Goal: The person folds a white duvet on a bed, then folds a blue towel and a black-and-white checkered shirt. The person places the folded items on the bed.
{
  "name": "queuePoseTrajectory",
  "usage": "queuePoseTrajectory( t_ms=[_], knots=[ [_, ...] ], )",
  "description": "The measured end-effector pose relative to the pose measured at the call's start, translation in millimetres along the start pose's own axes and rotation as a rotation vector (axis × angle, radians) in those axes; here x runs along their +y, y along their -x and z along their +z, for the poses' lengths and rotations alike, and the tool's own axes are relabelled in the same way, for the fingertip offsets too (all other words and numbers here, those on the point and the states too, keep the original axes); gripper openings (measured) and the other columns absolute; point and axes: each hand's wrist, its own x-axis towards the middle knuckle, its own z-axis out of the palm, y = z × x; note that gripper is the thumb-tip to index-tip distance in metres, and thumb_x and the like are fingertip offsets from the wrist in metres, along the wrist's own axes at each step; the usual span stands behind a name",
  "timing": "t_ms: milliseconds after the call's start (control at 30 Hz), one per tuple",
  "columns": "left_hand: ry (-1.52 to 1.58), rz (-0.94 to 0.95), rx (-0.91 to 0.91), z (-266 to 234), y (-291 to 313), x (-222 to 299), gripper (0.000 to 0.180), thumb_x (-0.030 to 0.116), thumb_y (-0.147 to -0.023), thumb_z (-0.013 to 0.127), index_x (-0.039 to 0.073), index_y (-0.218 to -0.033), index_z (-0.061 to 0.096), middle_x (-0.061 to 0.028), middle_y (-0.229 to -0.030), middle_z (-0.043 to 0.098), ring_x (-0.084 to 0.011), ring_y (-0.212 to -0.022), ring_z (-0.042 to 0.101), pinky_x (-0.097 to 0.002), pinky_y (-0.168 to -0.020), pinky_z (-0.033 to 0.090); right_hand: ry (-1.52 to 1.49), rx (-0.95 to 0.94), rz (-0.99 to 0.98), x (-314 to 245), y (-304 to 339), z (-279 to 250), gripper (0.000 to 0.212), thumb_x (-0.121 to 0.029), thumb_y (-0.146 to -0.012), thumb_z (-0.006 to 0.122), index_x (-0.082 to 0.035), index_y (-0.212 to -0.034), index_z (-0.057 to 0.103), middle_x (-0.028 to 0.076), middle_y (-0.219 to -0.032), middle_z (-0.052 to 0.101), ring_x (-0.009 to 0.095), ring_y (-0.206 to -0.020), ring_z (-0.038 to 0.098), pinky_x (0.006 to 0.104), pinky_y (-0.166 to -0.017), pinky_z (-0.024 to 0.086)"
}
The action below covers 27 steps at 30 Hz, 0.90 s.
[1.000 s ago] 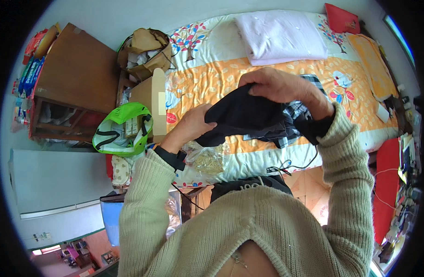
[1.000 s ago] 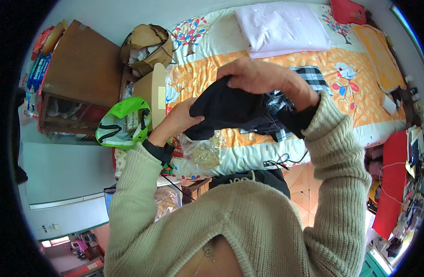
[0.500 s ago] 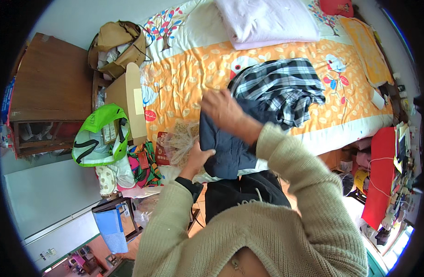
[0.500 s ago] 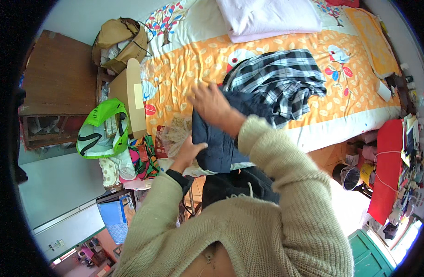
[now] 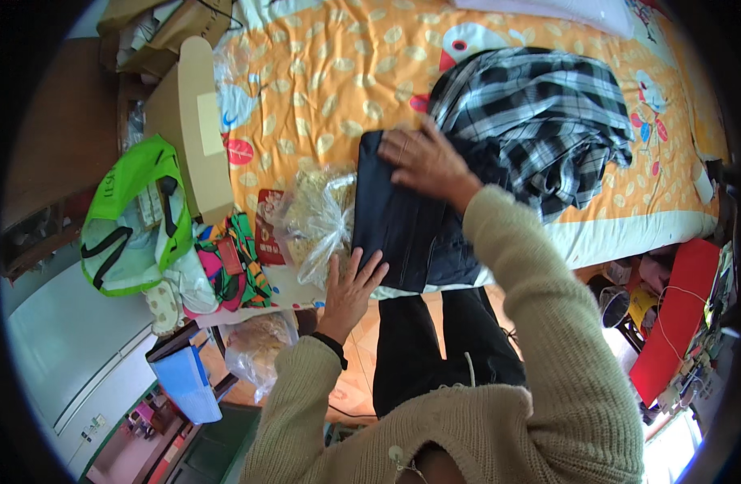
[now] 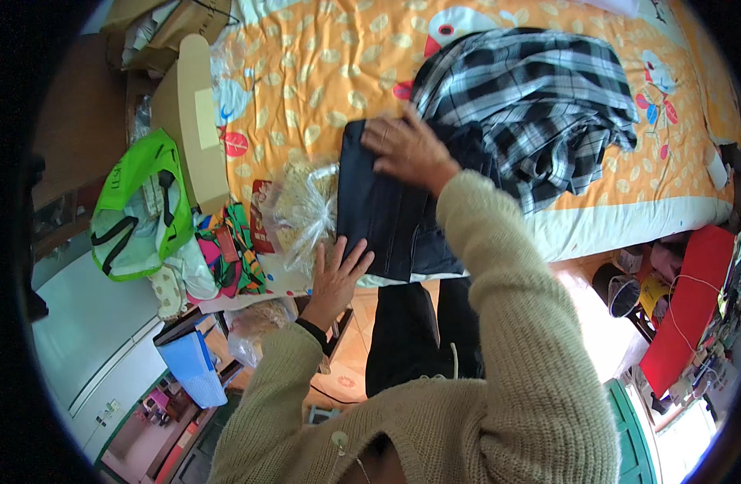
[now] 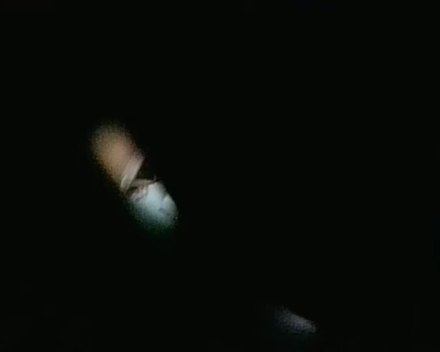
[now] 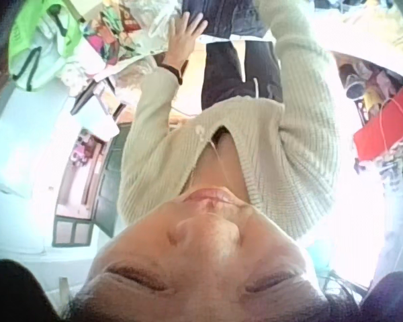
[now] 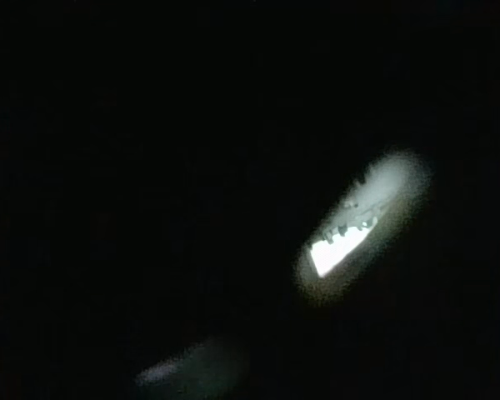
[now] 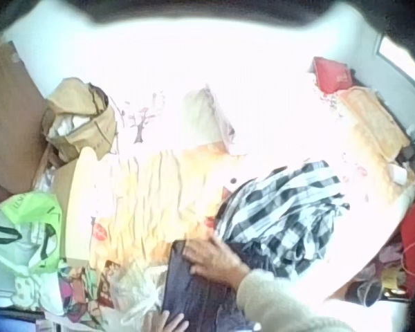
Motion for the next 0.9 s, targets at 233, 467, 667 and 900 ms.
queuePoseTrajectory(
  t_ms=[233,467,667,900],
  knots=[
    [0.086,-0.038,0.030,-17.3,0.0,9.3,0.048,0.005,-0.083,0.055,0.016,-0.130,0.055,-0.0046,-0.150,0.035,-0.0326,-0.142,0.023,-0.0711,-0.107,0.012,0.229,0.175,0.324,51.3,-4.7,-49.5,0.045,-0.034,-0.091,0.055,-0.015,-0.132,0.052,0.008,-0.144,0.043,0.026,-0.141,0.029,0.0609,-0.109,0.019],
    [0.111,-0.073,0.125,-33.3,-13.5,15.7,0.023,0.013,-0.084,0.055,0.005,-0.102,0.066,-0.0061,-0.129,0.056,-0.0279,-0.121,0.046,-0.0634,-0.106,0.022,-0.248,-0.056,0.061,-99.9,96.9,-36.4,0.056,-0.035,-0.092,0.056,-0.016,-0.142,0.041,0.005,-0.151,0.034,0.025,-0.142,0.026,0.0517,-0.114,0.020],
    [0.465,-0.283,0.377,-50.8,-59.1,11.5,0.038,0.003,-0.078,0.064,0.001,-0.115,0.057,-0.0158,-0.117,0.052,-0.0350,-0.109,0.049,-0.0413,-0.095,0.041,-0.225,-0.231,0.308,-96.3,203.4,-52.2,0.051,-0.022,-0.090,0.057,-0.012,-0.138,0.046,0.006,-0.151,0.035,0.025,-0.141,0.029,0.0442,-0.116,0.020],
    [0.787,-0.854,0.372,-15.3,-102.5,-18.8,0.063,0.014,-0.074,0.075,-0.001,-0.128,0.045,-0.0197,-0.116,0.053,-0.0358,-0.108,0.051,-0.0420,-0.096,0.041,-0.416,-0.022,0.384,-104.0,192.3,-85.0,0.056,-0.002,-0.078,0.057,-0.002,-0.133,0.048,0.015,-0.144,0.041,0.032,-0.135,0.037,0.0461,-0.111,0.030]
  ],
)
